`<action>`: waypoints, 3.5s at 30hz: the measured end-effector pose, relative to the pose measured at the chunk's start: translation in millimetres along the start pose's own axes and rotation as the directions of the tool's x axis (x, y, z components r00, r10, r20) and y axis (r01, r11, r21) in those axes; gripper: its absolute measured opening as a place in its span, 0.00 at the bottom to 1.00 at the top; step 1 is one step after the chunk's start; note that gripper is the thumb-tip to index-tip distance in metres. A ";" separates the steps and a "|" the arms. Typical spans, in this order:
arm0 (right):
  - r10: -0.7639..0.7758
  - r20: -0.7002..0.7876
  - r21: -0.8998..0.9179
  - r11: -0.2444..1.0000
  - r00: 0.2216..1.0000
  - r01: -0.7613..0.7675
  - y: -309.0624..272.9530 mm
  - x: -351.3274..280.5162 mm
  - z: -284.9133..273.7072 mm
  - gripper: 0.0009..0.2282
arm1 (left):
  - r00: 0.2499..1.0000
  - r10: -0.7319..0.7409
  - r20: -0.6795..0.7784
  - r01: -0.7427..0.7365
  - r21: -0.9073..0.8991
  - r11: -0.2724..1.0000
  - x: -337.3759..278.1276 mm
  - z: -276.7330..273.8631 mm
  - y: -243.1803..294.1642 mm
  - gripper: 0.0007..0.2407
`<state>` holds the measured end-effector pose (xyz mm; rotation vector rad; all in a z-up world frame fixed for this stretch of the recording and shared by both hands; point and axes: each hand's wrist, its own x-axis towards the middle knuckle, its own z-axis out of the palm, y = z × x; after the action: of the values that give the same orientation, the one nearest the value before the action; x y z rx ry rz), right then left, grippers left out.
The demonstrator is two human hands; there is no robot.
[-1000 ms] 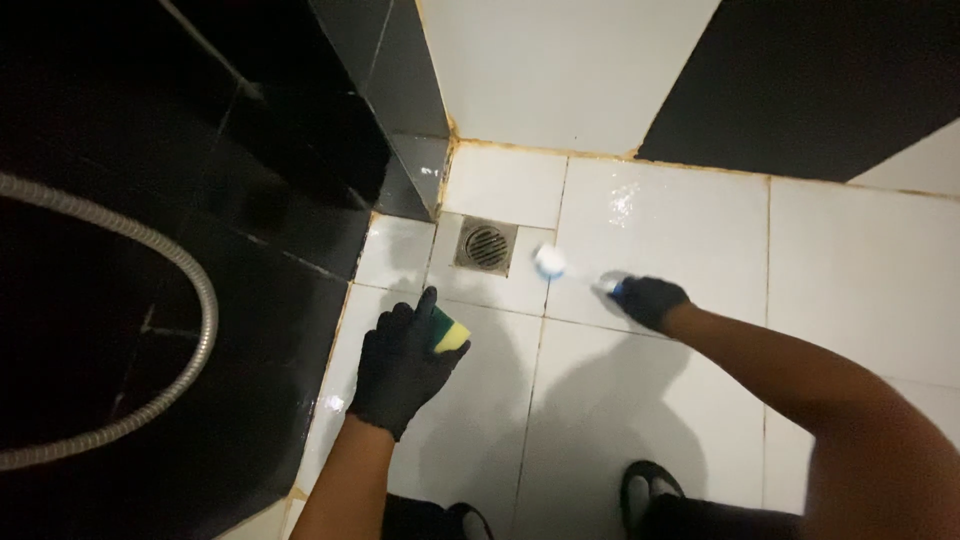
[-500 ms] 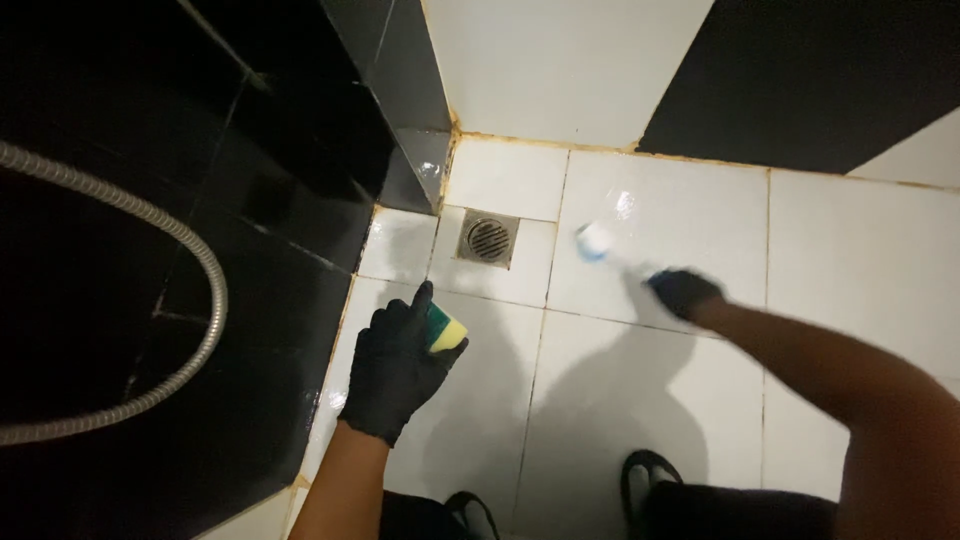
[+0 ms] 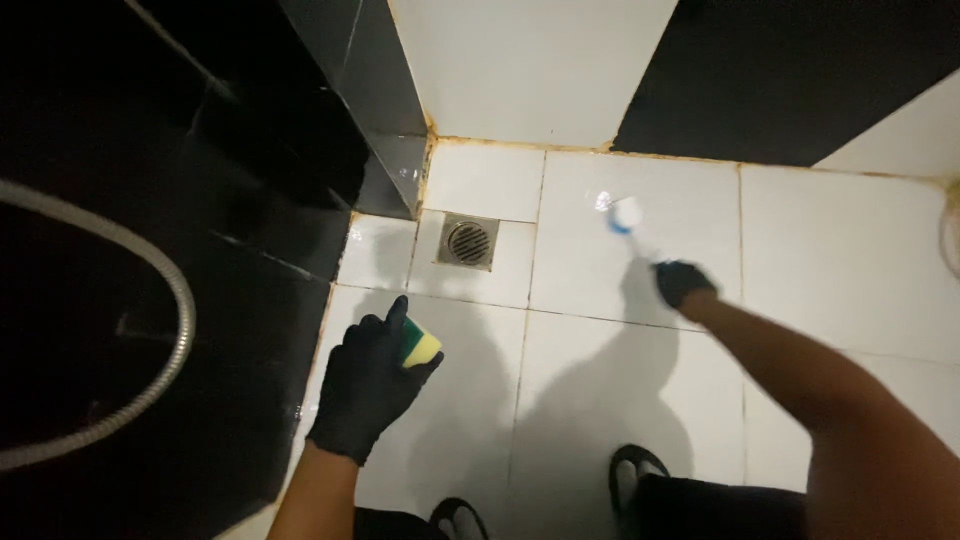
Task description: The person scrubs the grout lines between white floor tiles using a toothbrush in their right hand and a sponge in their left hand. They work systematically along the edges of the tiles and around a floor drain.
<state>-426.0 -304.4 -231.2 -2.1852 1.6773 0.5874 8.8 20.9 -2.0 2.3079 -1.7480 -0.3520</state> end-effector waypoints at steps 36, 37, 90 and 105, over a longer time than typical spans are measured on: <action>0.194 0.346 -0.118 0.980 0.918 -0.163 -17.6 77.5 -107.2 0.25 | 0.972 0.165 -0.169 -0.108 0.306 0.946 58.4 -103.3 250.1 0.29; 0.073 0.149 0.046 0.996 0.986 -0.080 12.6 53.1 -113.9 0.15 | 0.974 0.122 -0.190 -0.072 0.247 0.966 59.1 -100.6 252.7 0.29; 0.002 -0.075 0.429 0.903 0.997 0.031 -192.5 52.0 -91.7 0.16 | 0.961 0.252 -0.115 -0.243 0.088 0.966 185.7 86.1 103.9 0.34; 0.376 -0.113 0.387 0.869 0.920 -0.308 64.6 38.0 -64.8 0.17 | 0.956 0.276 -0.104 -0.256 0.169 0.952 196.0 91.8 106.9 0.35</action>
<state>-471.8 -384.4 -194.8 -1.7328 2.1024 0.1327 -66.7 -199.3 -65.5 2.0974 -2.0505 -0.0211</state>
